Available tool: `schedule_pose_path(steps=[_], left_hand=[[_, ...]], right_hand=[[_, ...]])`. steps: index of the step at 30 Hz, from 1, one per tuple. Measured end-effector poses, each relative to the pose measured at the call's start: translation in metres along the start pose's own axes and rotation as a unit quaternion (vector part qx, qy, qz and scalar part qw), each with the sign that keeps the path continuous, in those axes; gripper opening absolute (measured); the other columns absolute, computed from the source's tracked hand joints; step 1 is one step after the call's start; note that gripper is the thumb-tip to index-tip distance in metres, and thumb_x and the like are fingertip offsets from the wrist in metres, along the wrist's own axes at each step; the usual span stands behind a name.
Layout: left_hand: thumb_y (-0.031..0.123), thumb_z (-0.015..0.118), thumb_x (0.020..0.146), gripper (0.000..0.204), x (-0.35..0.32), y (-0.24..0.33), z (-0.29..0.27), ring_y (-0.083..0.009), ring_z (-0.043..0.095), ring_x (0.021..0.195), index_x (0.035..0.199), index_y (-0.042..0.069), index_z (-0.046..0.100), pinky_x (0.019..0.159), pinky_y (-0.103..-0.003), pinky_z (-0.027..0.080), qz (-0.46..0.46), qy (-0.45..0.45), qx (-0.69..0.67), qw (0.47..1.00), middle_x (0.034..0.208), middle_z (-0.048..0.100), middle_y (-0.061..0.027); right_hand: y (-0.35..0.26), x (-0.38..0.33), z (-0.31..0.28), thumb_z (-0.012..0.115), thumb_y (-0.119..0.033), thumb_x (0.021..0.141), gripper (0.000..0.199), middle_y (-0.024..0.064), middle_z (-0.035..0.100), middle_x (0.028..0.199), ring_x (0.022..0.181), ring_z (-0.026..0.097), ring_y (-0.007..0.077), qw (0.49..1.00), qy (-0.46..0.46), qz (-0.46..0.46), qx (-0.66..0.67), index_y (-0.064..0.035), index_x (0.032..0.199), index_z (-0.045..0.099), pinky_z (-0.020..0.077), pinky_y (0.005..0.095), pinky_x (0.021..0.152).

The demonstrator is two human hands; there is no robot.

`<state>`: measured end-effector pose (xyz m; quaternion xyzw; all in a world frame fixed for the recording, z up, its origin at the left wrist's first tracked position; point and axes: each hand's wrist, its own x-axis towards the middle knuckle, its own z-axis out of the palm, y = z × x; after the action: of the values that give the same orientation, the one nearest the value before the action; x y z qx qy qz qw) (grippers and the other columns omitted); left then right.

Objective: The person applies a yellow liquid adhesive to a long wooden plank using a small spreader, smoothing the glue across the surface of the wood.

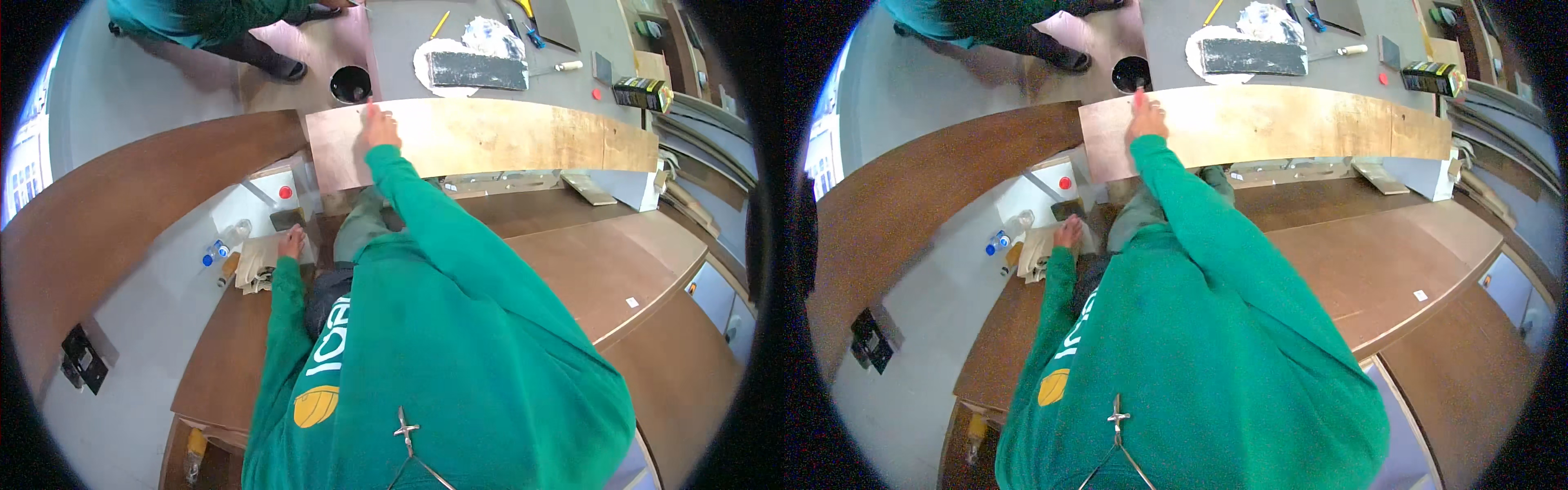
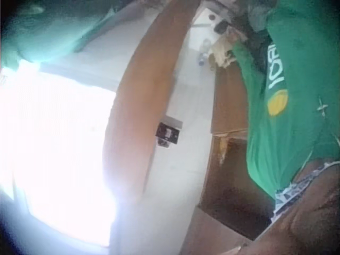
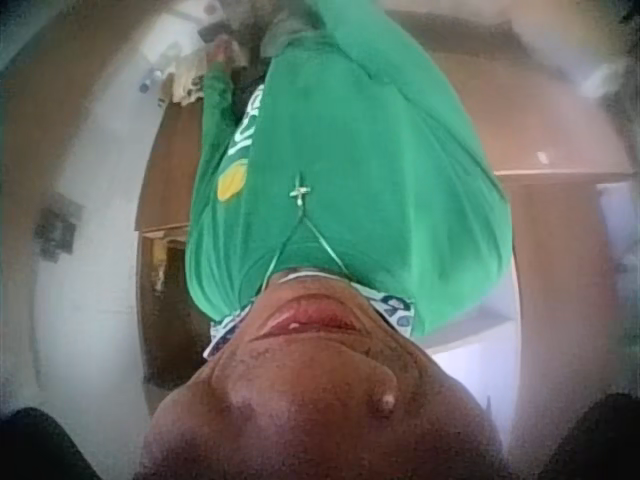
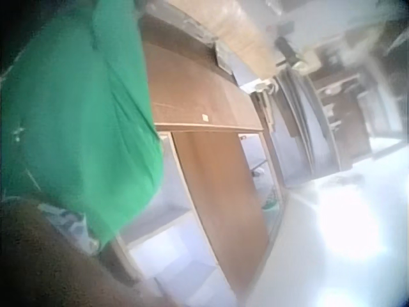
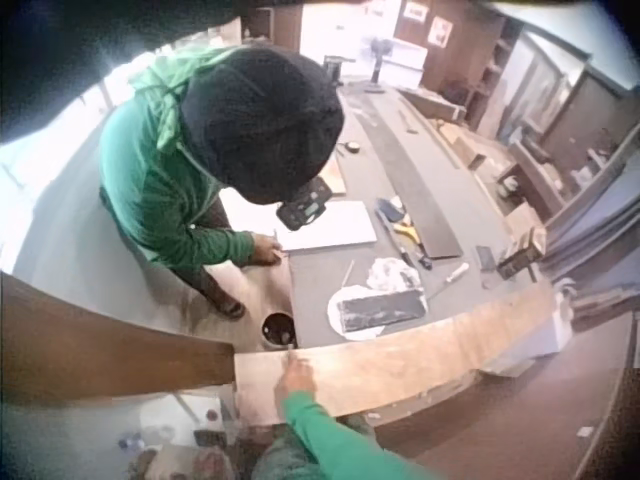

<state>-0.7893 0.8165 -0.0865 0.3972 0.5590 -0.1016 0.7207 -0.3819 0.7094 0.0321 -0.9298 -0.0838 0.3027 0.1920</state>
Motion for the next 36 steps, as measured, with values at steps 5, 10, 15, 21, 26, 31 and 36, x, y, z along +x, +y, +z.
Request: schedule_pose_path(steps=[5, 10, 15, 21, 26, 31, 36], left_hand=[[0.030, 0.062, 0.090, 0.046, 0.006, -0.028, 0.007, -0.0087, 0.058, 0.074, 0.129, 0.007, 0.054, 0.058, -0.023, 0.045, -0.013, 0.026, 0.020, 0.999, 0.087, 0.063, -0.0001], [0.031, 0.062, 0.090, 0.046, -0.004, -0.002, 0.035, -0.0072, 0.054, 0.066, 0.128, 0.006, 0.054, 0.054, -0.022, 0.043, -0.024, 0.005, 0.040, 0.999, 0.087, 0.064, -0.0007], [0.031, 0.063, 0.089, 0.046, -0.013, -0.009, 0.023, -0.0069, 0.053, 0.067, 0.127, 0.006, 0.055, 0.055, -0.022, 0.043, -0.009, 0.047, -0.001, 0.999, 0.091, 0.064, -0.0016], [0.032, 0.064, 0.089, 0.045, -0.021, 0.008, 0.019, -0.0079, 0.057, 0.074, 0.126, 0.006, 0.057, 0.059, -0.021, 0.044, -0.021, 0.051, 0.000, 0.998, 0.093, 0.064, -0.0011], [0.034, 0.064, 0.089, 0.045, -0.016, 0.007, 0.009, -0.0074, 0.057, 0.075, 0.124, 0.007, 0.058, 0.058, -0.020, 0.043, -0.013, 0.031, 0.009, 0.999, 0.095, 0.064, -0.0007], [0.033, 0.062, 0.091, 0.042, -0.034, 0.011, 0.015, -0.0083, 0.060, 0.083, 0.125, 0.008, 0.058, 0.062, -0.020, 0.045, -0.018, 0.023, 0.042, 0.999, 0.102, 0.065, -0.0019], [0.030, 0.061, 0.092, 0.043, -0.030, -0.004, 0.009, -0.0098, 0.059, 0.086, 0.128, 0.008, 0.055, 0.066, -0.022, 0.046, -0.017, 0.035, 0.029, 0.999, 0.109, 0.063, -0.0022]], right_hand=[[-0.008, -0.003, 0.006, 0.047, -0.019, 0.092, 0.040, 0.0184, 0.045, 0.132, 0.117, 0.049, 0.0368, 0.996, 0.065, -0.025, -0.059, -0.0094, 0.131, 0.042, 0.0497, 0.0499, 0.084], [-0.037, 0.012, 0.029, 0.049, -0.019, 0.091, 0.043, 0.0162, 0.044, 0.134, 0.122, 0.044, 0.0340, 0.995, -0.003, -0.063, -0.074, -0.0093, 0.132, 0.041, 0.0484, 0.0487, 0.089], [-0.022, -0.005, 0.010, 0.048, -0.022, 0.092, 0.044, 0.0163, 0.042, 0.134, 0.121, 0.045, 0.0357, 0.995, 0.004, -0.080, -0.067, -0.0103, 0.134, 0.040, 0.0471, 0.0506, 0.088], [0.006, -0.007, 0.012, 0.052, -0.021, 0.088, 0.046, 0.0179, 0.046, 0.129, 0.116, 0.048, 0.0384, 0.994, 0.056, -0.021, -0.090, -0.0138, 0.133, 0.041, 0.0511, 0.0474, 0.085], [-0.040, 0.002, 0.047, 0.052, -0.016, 0.088, 0.049, 0.0170, 0.043, 0.134, 0.121, 0.046, 0.0374, 0.994, 0.060, -0.046, -0.084, -0.0134, 0.135, 0.039, 0.0501, 0.0494, 0.086], [-0.097, 0.003, 0.066, 0.043, -0.020, 0.091, 0.042, 0.0150, 0.049, 0.128, 0.116, 0.051, 0.0360, 0.986, 0.010, -0.146, -0.079, -0.0098, 0.132, 0.043, 0.0495, 0.0497, 0.084], [-0.075, 0.017, 0.043, 0.046, -0.021, 0.091, 0.042, 0.0157, 0.046, 0.132, 0.117, 0.049, 0.0377, 0.989, 0.016, -0.135, -0.061, -0.0128, 0.132, 0.043, 0.0485, 0.0518, 0.084]])
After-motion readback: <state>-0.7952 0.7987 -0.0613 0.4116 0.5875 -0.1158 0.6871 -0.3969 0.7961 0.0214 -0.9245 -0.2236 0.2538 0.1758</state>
